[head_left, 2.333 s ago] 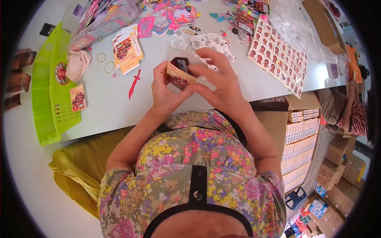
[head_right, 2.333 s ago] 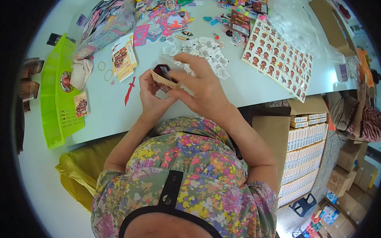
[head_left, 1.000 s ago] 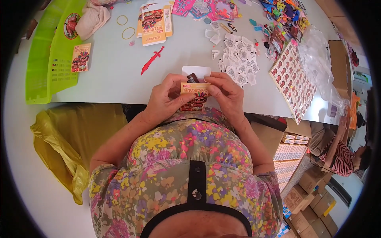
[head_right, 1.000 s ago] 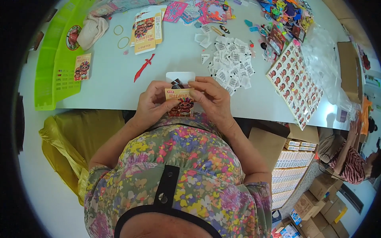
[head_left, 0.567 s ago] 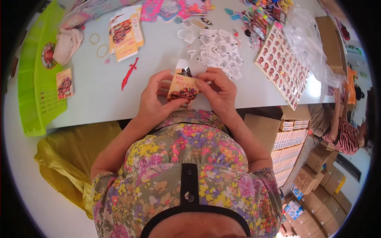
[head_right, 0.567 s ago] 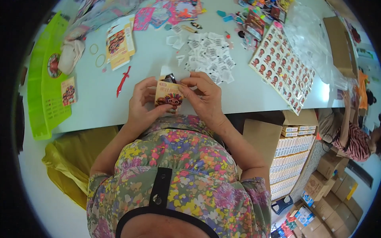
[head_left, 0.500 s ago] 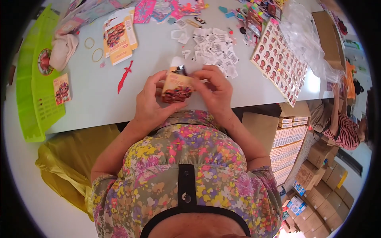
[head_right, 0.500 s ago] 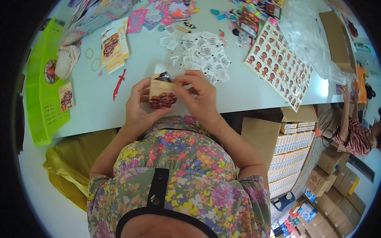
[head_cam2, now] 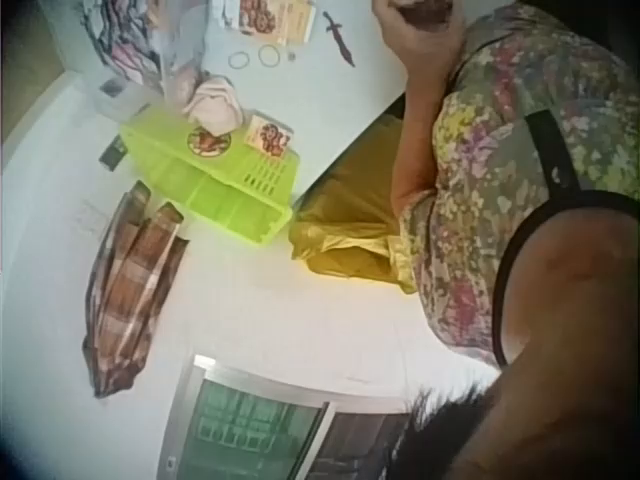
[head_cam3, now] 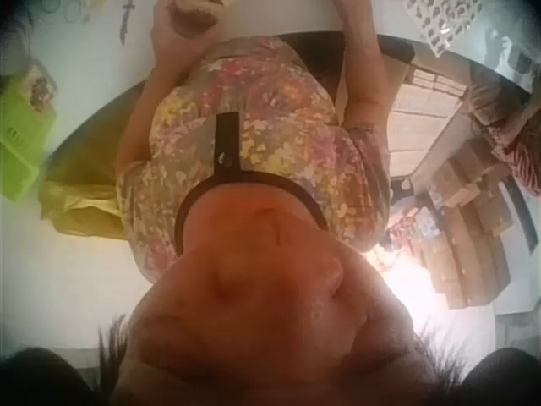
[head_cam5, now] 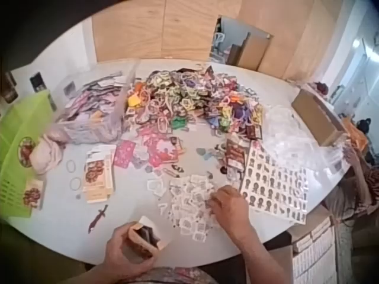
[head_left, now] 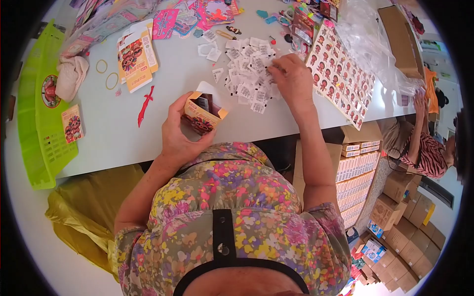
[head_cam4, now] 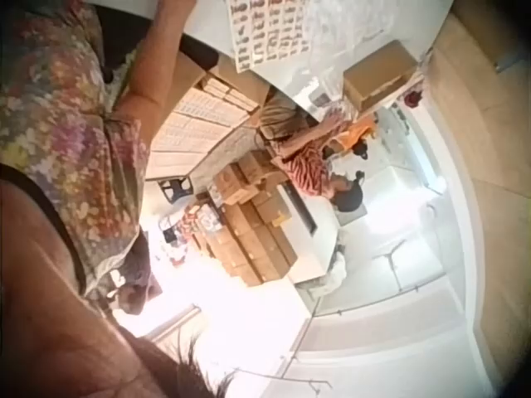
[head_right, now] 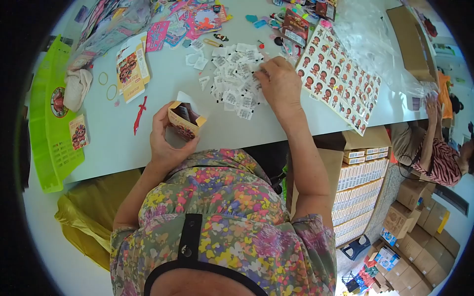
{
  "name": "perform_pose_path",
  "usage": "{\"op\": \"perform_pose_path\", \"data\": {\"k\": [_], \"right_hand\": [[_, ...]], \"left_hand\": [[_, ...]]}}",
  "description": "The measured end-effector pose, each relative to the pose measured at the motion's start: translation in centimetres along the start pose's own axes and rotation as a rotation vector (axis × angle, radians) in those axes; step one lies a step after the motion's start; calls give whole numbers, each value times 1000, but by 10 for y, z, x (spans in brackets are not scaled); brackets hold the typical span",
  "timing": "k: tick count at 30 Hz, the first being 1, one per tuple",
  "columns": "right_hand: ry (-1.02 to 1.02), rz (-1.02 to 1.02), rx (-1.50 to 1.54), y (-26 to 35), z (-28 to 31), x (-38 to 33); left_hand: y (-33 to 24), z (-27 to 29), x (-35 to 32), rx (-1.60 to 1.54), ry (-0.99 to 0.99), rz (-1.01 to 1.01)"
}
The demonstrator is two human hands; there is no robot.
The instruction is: Applying labels to toy packaging and organizing them on a workbench.
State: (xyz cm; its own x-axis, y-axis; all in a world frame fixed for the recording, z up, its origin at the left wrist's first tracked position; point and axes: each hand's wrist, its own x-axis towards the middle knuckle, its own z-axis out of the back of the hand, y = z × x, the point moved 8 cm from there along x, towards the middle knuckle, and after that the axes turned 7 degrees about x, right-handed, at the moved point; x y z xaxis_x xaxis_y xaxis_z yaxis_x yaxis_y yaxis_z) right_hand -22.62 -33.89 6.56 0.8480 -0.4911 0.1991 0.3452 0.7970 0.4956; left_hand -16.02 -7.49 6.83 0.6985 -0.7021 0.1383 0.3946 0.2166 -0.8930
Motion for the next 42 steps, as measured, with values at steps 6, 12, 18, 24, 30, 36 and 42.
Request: {"op": "perform_pose_path", "data": {"k": [6, 12, 18, 24, 30, 36, 42], "right_hand": [[-62, -12, 301, -3, 9, -6], [-41, 93, 227, -7, 5, -13], [-10, 8, 593, -15, 12, -16], [-243, -396, 646, -97, 61, -21], [-260, -58, -73, -127, 97, 10], [-23, 38, -209, -116, 83, 30], [49, 203, -484, -106, 71, 43]], "left_hand": [[5, -2, -2, -8, 8, -6], [4, 0, -1, -36, -62, 11], [12, -3, -3, -63, -40, 47], [14, -2, -2, -51, -50, 61], [10, -6, 4, -35, -22, 50], [11, -4, 3, -32, -39, 75], [9, -5, 4, -20, -26, 57]]}}
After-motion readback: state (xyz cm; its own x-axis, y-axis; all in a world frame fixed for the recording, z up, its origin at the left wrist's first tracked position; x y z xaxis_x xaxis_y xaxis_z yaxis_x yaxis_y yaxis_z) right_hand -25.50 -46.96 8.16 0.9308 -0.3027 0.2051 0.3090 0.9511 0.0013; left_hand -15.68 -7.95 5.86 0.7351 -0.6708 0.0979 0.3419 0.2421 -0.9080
